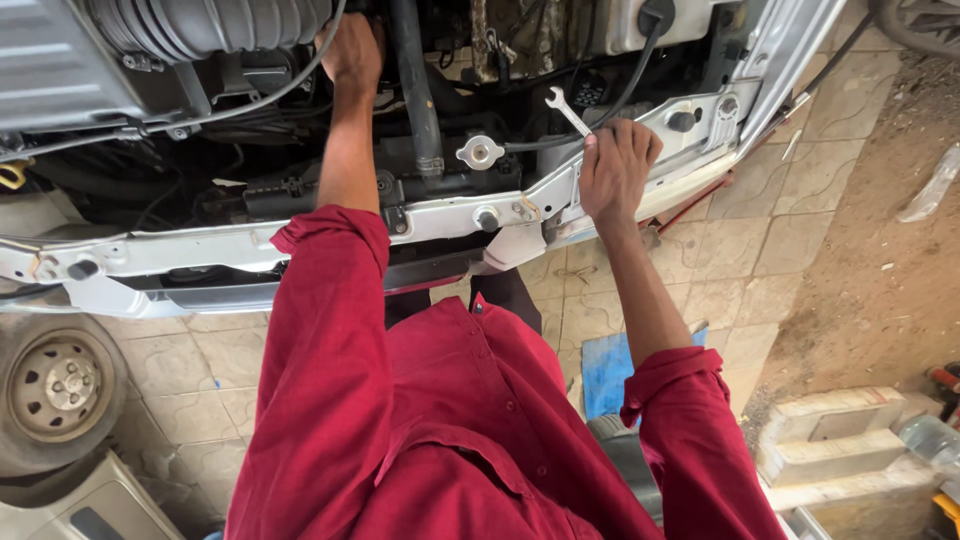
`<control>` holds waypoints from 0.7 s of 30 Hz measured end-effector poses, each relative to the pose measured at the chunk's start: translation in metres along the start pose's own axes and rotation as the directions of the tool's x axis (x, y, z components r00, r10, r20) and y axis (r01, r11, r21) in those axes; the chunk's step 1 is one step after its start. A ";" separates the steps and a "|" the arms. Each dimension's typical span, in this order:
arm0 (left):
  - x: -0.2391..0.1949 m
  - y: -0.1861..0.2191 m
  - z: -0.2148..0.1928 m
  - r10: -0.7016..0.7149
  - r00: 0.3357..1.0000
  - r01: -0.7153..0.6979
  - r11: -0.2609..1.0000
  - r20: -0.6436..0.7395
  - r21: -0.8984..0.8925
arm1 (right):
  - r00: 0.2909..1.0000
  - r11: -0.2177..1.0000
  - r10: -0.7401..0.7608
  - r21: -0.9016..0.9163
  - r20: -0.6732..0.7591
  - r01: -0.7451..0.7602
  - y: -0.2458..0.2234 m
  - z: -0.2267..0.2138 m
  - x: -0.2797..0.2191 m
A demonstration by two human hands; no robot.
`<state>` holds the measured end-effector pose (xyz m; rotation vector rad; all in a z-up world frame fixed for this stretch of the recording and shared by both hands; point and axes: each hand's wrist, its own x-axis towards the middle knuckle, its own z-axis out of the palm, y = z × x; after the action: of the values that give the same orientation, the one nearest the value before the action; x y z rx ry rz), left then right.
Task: The person uses a wrench to tighten bolts on the front frame of a silver car with the hood open. The person works on the central and side sections of the front bumper area, adjusting the tool and repositioning hands as needed.
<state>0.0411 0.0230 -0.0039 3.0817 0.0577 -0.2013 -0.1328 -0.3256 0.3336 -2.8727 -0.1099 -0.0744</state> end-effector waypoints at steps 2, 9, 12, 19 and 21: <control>-0.003 0.001 -0.007 0.062 0.994 -0.059 0.997 -0.086 0.043 | 1.000 1.000 0.001 -0.004 0.005 -0.001 0.001 -0.001 0.002; -0.007 0.005 -0.046 -0.035 0.984 0.046 0.997 0.177 -0.055 | 1.000 1.000 0.026 0.013 0.005 -0.026 0.001 -0.002 0.002; -0.007 0.009 -0.054 -0.020 0.995 0.020 1.000 0.098 -0.001 | 1.000 1.000 0.025 0.018 0.011 -0.025 -0.001 -0.003 0.003; -0.010 0.010 -0.055 -0.036 0.994 0.043 0.997 0.105 -0.070 | 1.000 1.000 0.019 0.020 0.005 -0.019 -0.002 -0.005 0.003; -0.007 0.009 -0.051 -0.002 1.000 0.002 0.998 -0.001 -0.069 | 1.000 1.000 0.009 0.023 -0.016 -0.009 -0.001 -0.003 0.005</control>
<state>0.0414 0.0164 0.0482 3.0129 0.0670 -0.1933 -0.1283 -0.3248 0.3375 -2.8491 -0.0939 -0.0932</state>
